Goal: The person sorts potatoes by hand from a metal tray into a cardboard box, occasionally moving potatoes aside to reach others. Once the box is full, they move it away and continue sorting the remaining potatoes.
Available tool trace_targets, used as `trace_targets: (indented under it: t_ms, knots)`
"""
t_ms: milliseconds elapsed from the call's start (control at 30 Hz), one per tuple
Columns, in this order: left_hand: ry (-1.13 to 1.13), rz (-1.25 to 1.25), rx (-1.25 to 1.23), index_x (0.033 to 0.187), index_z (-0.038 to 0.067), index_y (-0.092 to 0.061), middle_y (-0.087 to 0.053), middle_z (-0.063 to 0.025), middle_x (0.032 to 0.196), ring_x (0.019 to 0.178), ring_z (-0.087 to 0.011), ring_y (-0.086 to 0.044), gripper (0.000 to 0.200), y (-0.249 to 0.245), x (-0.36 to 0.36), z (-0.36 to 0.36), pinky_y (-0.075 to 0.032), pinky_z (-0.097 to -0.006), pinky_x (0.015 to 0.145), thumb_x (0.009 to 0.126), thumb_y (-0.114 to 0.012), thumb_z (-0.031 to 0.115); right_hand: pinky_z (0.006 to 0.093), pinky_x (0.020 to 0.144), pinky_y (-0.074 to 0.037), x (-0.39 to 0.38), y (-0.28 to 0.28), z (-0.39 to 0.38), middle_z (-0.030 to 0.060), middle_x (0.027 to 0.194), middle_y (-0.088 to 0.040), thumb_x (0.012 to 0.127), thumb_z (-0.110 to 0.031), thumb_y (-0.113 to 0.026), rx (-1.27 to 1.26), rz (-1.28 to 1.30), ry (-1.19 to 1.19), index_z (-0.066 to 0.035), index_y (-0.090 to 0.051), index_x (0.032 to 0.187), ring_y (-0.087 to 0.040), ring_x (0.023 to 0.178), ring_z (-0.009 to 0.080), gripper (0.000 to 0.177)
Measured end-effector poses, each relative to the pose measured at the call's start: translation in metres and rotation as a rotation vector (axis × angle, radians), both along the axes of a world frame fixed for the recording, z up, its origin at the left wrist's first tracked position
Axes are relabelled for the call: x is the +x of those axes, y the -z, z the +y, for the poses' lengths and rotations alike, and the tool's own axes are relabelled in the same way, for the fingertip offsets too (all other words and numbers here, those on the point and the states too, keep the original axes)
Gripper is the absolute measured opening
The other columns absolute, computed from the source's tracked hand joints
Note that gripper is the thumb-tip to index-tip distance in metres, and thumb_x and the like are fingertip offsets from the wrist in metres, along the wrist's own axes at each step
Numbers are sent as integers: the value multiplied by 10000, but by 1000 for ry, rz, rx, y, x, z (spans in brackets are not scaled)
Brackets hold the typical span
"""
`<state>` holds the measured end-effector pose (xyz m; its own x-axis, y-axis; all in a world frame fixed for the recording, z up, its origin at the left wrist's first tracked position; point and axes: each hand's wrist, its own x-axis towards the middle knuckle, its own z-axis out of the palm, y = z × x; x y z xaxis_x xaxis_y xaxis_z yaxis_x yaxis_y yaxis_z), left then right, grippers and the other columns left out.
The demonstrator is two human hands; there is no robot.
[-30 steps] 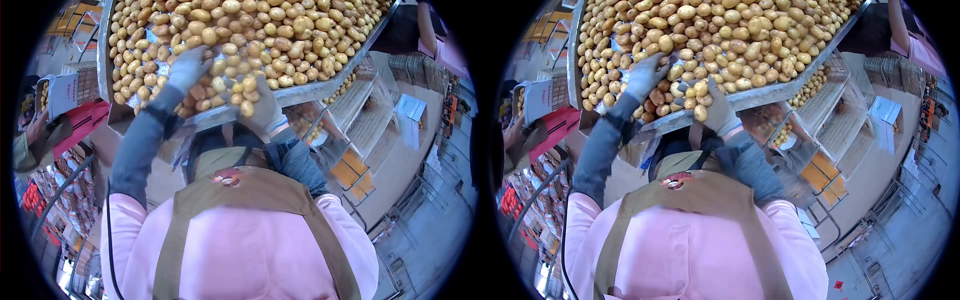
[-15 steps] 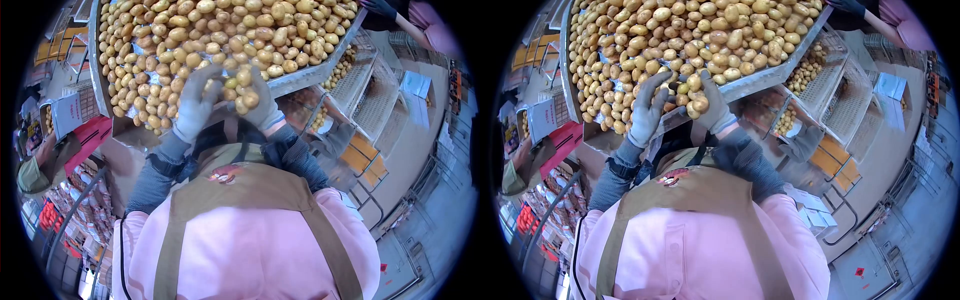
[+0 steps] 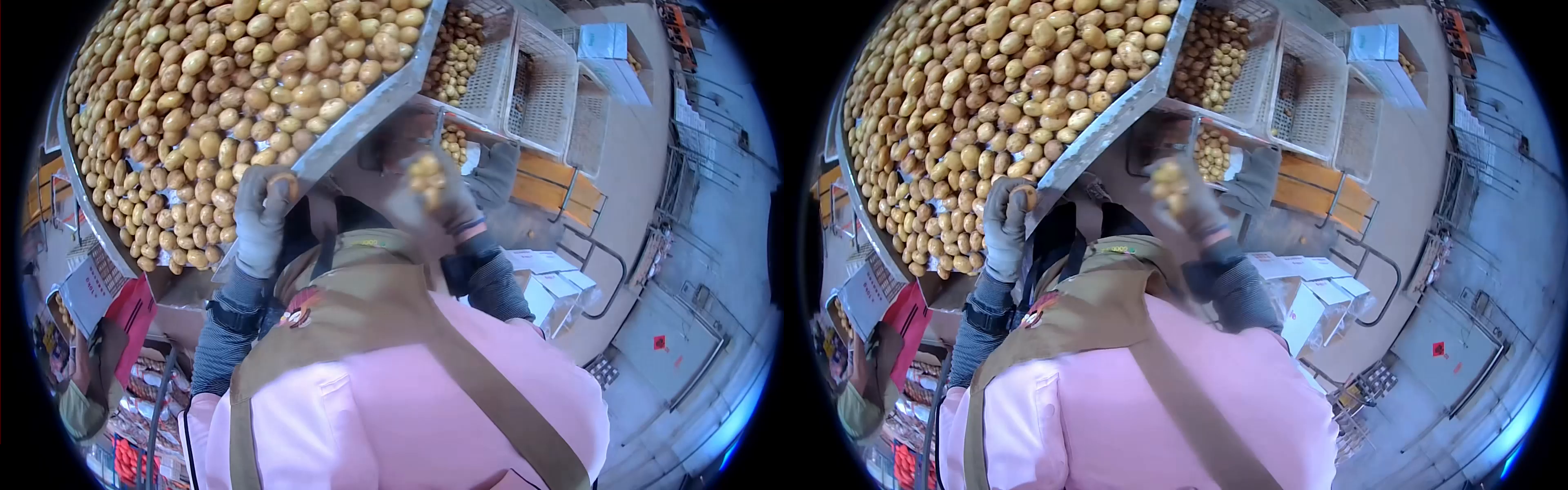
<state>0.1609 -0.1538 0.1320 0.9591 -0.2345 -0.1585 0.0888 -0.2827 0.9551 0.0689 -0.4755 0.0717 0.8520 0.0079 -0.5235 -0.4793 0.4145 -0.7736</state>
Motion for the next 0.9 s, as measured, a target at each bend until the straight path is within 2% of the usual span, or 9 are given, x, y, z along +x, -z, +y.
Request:
trace_targets:
  t_ms: [100,200,267,333,467,633,733,833,900]
  knots:
    - [90,-25,-8,963,17,-660,-613,-81,918,880,-207,-580,230,12,-2,-8,-464,-338,820,975,-613,242,347,926,-535,-50,72,-94,107,1166,-644,914,-86,-638,-490,-11,4,-36,-494,1314,-648,1019,252,428]
    - [255,-38,132,1006,10,-684,-641,-115,955,881,-246,-595,257,-4,0,-27,-468,-354,839,970,-624,257,426,1001,-499,-40,54,-92,109,1337,-556,960,-302,-555,217,355,587,-83,-547,1279,-565,1211,300,387]
    - [389,43,187,1173,23,-657,-648,-152,1110,1053,-295,-600,320,-4,1,-34,-459,-385,950,973,-618,270,445,1022,-485,-13,-11,-47,128,1380,-522,975,-289,-519,-539,42,-225,-87,-554,1274,-523,1271,312,363]
    - [586,-134,232,1250,39,-632,-644,-163,1145,1078,-321,-594,370,2,-2,-46,-460,-404,965,951,-642,256,433,1027,-478,-14,-19,-19,117,1357,-536,961,-252,-522,-905,-203,-614,-99,-579,1254,-525,1276,307,335]
    - [673,-85,146,1363,75,-575,-623,-190,1232,1147,-371,-569,464,15,-18,-44,-450,-456,1009,940,-642,254,355,999,-480,-22,-2,23,50,1193,-647,897,-146,-594,-799,-401,-496,-127,-661,1179,-602,1188,261,291]
    - [259,17,244,1265,79,-650,-672,-176,1191,1094,-352,-618,329,55,-63,57,-486,-419,985,976,-617,233,361,1006,-458,1,15,-157,111,1279,-586,957,-287,-603,-159,245,-95,-64,-518,1355,-559,1200,240,464]
    - [-137,186,272,1234,49,-659,-688,-151,1175,1051,-274,-651,281,70,-111,110,-507,-371,944,996,-600,186,398,1137,-372,47,6,-213,157,1444,-521,966,-439,-599,-1009,389,298,20,-384,1489,-500,1314,317,728]
    - [-768,245,58,1224,27,-662,-697,-97,1118,1000,-205,-657,269,97,-153,153,-520,-325,899,1001,-602,163,374,1098,-398,102,6,-123,152,1409,-545,1001,-253,-567,-1208,-161,-169,21,-454,1450,-516,1283,273,538]
    - [-1197,178,77,1178,0,-648,-677,-153,1062,1038,-278,-641,283,107,-154,173,-497,-343,927,951,-611,165,385,1049,-444,117,-34,58,158,1302,-601,898,-68,-643,-993,-366,-275,22,-519,1383,-558,1231,282,509]
